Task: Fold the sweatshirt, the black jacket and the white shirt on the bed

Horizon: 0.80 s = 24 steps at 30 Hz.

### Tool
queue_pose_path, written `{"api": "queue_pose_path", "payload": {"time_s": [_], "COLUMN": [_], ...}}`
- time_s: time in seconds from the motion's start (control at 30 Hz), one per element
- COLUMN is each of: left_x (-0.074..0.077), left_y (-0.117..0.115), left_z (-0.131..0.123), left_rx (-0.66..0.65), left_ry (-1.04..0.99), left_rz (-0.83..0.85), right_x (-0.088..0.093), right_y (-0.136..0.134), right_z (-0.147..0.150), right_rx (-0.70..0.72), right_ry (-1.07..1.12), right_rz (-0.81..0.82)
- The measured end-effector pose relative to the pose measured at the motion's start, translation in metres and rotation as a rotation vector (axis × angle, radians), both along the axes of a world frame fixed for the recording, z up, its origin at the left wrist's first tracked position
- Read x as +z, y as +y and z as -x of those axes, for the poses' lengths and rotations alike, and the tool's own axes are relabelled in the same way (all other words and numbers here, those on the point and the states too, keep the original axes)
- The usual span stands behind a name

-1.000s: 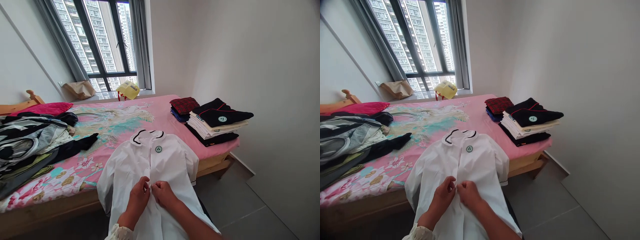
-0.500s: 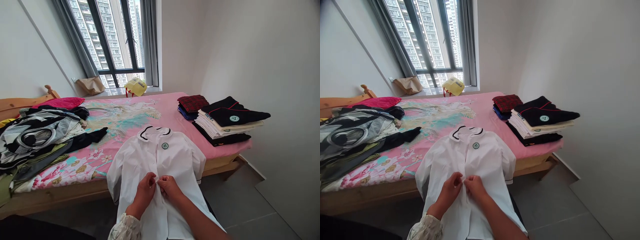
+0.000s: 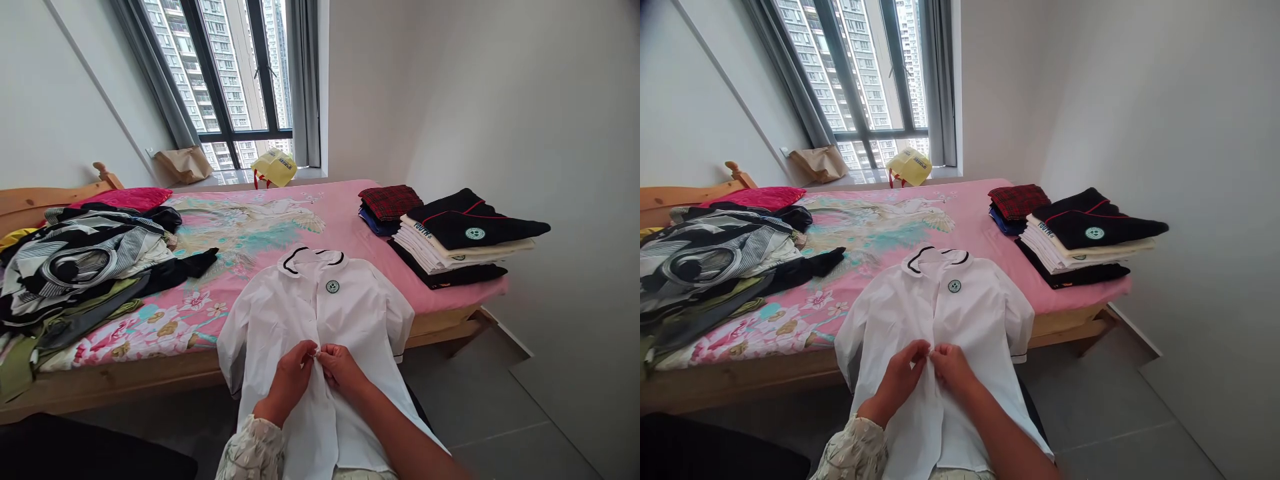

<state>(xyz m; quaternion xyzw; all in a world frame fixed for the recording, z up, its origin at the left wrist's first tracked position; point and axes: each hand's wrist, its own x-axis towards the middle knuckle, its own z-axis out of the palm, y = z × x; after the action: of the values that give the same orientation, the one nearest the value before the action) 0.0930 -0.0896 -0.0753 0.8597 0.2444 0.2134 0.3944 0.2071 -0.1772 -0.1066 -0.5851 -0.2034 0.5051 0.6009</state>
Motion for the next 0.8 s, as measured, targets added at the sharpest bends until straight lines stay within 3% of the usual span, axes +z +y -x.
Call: {"api": "queue_pose_path", "payload": {"time_s": [0.13,0.3,0.47,0.57,0.67,0.8], "left_x": [-0.009,-0.010,-0.006,0.004,0.016,0.017], "left_y": [0.006,0.009,0.018,0.026,0.035,0.049], "left_z": [0.001,0.006,0.006,-0.010,-0.040,-0.073], "left_rx": [-0.006,-0.060,-0.055,0.014,0.091,0.215], "left_ry": [0.013,0.076,0.075,0.020,0.045,0.157], "left_rz": [-0.078,-0.240,-0.305,-0.299,-0.238,-0.152], "right_x": [0.002,-0.001,0.007,0.022,0.034,0.033], "right_y": [-0.001,-0.003,-0.003,0.010,0.038,0.081], "right_z": [0.000,-0.004,-0.029,-0.052,-0.072,-0.094], "right_rx": [0.038,0.074,-0.086,-0.156,-0.132,-0.041], "right_ry": [-0.062,-0.259,-0.618,-0.730,-0.775,-0.840], "right_rz": [-0.013,0.037,0.076,-0.035,-0.118,-0.119]}}
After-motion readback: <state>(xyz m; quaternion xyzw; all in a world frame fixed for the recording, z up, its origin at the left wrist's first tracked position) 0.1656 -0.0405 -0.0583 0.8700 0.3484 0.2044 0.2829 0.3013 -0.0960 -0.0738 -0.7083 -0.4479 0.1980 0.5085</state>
